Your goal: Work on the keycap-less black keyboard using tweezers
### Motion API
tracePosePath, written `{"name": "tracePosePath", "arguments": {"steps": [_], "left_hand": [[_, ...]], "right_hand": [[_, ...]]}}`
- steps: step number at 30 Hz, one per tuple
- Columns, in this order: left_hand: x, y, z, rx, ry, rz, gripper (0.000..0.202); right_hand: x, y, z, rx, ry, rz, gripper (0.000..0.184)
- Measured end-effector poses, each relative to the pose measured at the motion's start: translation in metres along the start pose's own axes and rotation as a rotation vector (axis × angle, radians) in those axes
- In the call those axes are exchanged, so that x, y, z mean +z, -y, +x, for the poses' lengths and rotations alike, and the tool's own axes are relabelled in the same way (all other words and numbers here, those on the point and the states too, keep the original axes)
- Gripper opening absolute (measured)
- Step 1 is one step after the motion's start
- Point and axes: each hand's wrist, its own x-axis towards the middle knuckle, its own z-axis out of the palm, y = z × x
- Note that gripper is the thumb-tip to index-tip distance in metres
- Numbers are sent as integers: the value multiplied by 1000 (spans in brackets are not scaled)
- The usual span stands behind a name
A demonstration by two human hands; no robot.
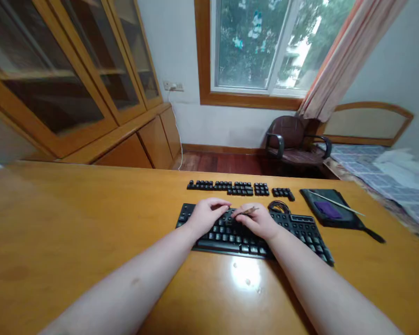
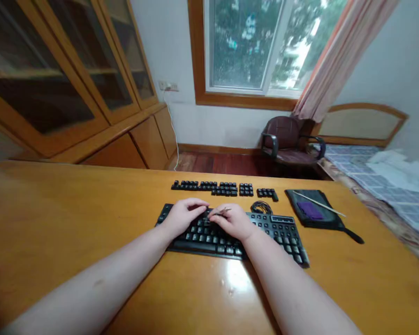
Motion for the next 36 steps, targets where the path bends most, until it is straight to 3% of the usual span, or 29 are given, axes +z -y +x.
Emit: {"name": "tracePosePath", "arguments": {"steps": [4, 11, 16, 19, 24, 30, 36], "left_hand": [[-1, -1, 0, -47, -91, -17, 19], [1, -2, -3, -19, -109, -47, 25], [-14, -32, 2, 81, -74, 337, 35], [-25, -41, 22, 63, 3, 648, 20], [-21, -21, 54, 66, 76, 1005, 19], [-3, 4, 55, 20, 72, 1050, 18], [-2, 12, 59, -15, 31, 1052, 17]], "right_hand": [[0, -1, -1, 57, -70, -34, 22], [-2, -5, -7, 155, -236, -115, 24], [-2, -8, -9, 218, -291, -122, 24], [-2, -9, -10, 234, -300, -125, 25], [-2, -7, -9, 231, -289, -125, 24], [-2, -6, -6, 218, -283, -116, 24], [-2, -7, -6, 229, -278, -127, 25]]}}
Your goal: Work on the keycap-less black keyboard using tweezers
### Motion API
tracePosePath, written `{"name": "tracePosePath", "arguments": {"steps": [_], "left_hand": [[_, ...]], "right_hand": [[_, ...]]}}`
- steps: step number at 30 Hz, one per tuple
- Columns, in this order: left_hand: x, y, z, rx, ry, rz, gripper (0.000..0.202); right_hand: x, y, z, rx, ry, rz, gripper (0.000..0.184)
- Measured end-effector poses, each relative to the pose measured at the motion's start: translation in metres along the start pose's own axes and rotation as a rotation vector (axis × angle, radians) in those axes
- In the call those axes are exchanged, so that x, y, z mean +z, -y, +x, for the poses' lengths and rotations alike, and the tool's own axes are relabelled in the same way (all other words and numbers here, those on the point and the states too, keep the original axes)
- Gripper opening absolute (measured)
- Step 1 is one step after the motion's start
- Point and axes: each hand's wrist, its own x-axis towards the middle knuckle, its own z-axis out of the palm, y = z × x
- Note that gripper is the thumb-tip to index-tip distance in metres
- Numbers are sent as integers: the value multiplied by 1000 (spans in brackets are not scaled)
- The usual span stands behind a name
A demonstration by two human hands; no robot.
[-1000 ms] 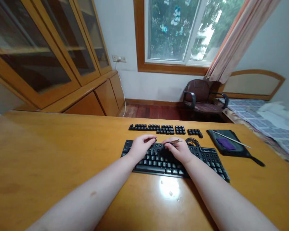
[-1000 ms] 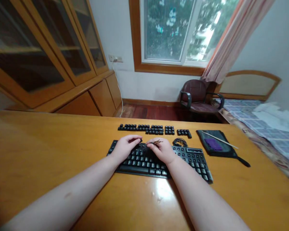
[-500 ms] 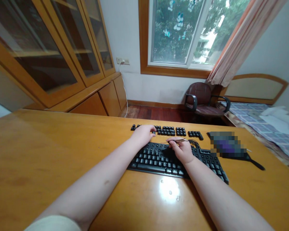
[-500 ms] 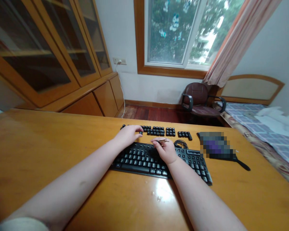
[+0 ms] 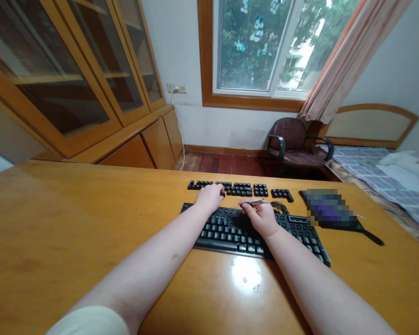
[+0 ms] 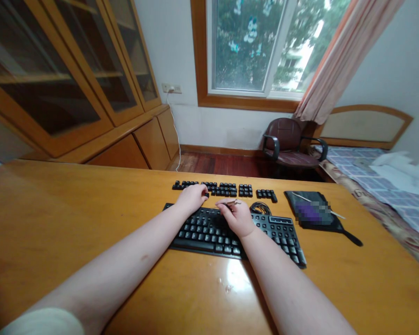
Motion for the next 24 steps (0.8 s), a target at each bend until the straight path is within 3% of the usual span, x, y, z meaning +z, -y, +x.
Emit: {"name": "tracePosePath", "arguments": {"steps": [9, 24], "left_hand": [[-1, -5, 0, -4, -13, 9, 12], [-5, -6, -4, -3, -43, -21, 21]], "right_hand": [[-1, 2, 1, 8, 15, -3, 26], [0, 1, 1, 39, 62, -9, 25]]}}
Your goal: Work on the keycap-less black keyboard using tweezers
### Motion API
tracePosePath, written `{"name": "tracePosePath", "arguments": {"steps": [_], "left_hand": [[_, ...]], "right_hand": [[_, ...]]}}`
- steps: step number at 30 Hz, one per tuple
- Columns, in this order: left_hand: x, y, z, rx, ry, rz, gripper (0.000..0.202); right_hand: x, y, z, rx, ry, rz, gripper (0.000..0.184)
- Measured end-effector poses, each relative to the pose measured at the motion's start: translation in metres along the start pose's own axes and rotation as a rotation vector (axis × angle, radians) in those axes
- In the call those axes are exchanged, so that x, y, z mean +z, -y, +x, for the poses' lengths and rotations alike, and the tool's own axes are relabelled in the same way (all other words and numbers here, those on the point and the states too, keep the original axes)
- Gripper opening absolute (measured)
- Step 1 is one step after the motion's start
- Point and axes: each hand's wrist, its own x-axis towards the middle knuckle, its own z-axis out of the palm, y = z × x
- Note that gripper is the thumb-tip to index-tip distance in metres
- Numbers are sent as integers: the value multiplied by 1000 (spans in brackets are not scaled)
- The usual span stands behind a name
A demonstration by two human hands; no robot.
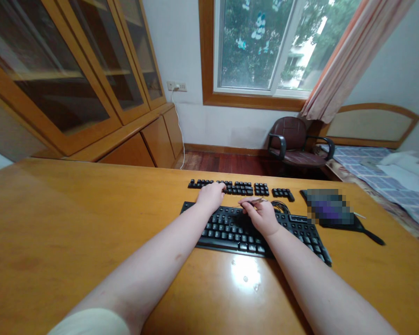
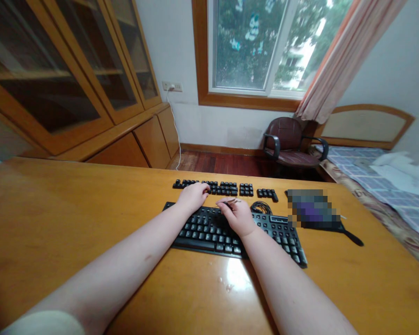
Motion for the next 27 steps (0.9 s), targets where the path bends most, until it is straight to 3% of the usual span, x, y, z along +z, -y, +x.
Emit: {"name": "tracePosePath", "arguments": {"steps": [4, 8, 11, 14, 20, 27], "left_hand": [[-17, -3, -7, 24, -50, -24, 24], [-33, -6, -34, 205, -7, -108, 24], [-34, -8, -63, 327, 92, -177, 23], [-29, -7, -80, 385, 74, -156, 27], [-27, 0, -74, 470, 129, -181, 22], [-24, 3, -69, 451, 144, -268, 21]], "right_hand": [[2, 2, 4, 3, 133, 8, 26], [6, 0, 6, 39, 224, 37, 26], [9, 0, 6, 66, 261, 66, 27], [10, 4, 8, 56, 325, 43, 27], [8, 13, 7, -103, 428, 27, 20], [6, 11, 0, -391, 467, -21, 19]]}}
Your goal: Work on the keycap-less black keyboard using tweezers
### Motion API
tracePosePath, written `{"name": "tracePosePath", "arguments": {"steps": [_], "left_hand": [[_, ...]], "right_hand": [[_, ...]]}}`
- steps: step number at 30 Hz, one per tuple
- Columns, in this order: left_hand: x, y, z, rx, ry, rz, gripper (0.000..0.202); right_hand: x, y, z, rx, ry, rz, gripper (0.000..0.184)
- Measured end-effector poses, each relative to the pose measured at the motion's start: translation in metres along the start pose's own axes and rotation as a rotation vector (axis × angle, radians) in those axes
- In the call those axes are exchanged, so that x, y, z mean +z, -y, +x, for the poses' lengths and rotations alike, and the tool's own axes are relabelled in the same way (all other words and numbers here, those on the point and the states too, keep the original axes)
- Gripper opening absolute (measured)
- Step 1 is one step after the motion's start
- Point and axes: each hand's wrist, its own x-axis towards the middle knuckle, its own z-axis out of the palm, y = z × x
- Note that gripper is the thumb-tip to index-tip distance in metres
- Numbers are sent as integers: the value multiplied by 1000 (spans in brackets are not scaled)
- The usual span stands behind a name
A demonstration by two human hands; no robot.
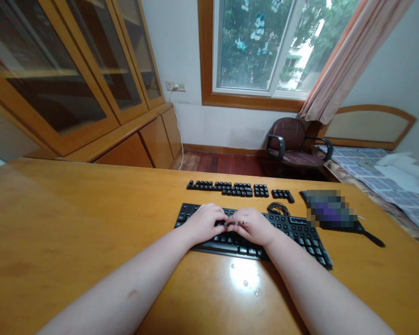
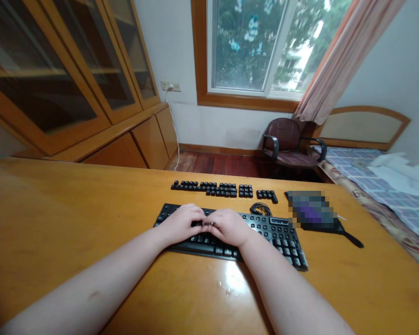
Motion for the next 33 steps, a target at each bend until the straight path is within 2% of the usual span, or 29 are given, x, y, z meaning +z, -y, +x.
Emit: {"name": "tracePosePath", "arguments": {"steps": [3, 5, 7, 11, 13, 16, 18, 21, 24, 30, 33], "left_hand": [[1, -1, 0, -8, 6, -6, 21], [1, -1, 0, -7, 14, -5, 20], [2, 0, 0, 1, 10, -5, 20], [5, 2, -1, 1, -25, -17, 19], [6, 3, -1, -42, -57, -29, 19], [5, 2, -1, -133, -105, -67, 26], [4, 1, -2, -144, -108, -89, 34], [3, 1, -2, -99, -74, -88, 38], [3, 2, -2, -66, -51, -62, 30], [5, 6, -1, 12, -48, -27, 18], [7, 6, 0, 28, -60, -18, 18]], "right_hand": [[1, -1, -5, 10, -121, -7, 21], [0, -1, -8, 113, -282, 26, 23], [-2, -2, -8, 233, -368, 57, 26], [-4, -4, -3, 366, -304, 95, 22], [-3, -6, 0, 418, -307, 115, 19], [0, -8, 1, 480, -310, 137, 20], [3, -10, 2, 501, -283, 163, 22], [5, -10, 4, 498, -185, 195, 28], [5, -7, 7, 469, -107, 190, 32], [4, -2, 2, 208, -48, 44, 21], [7, -3, -2, 139, -55, -36, 19]]}}
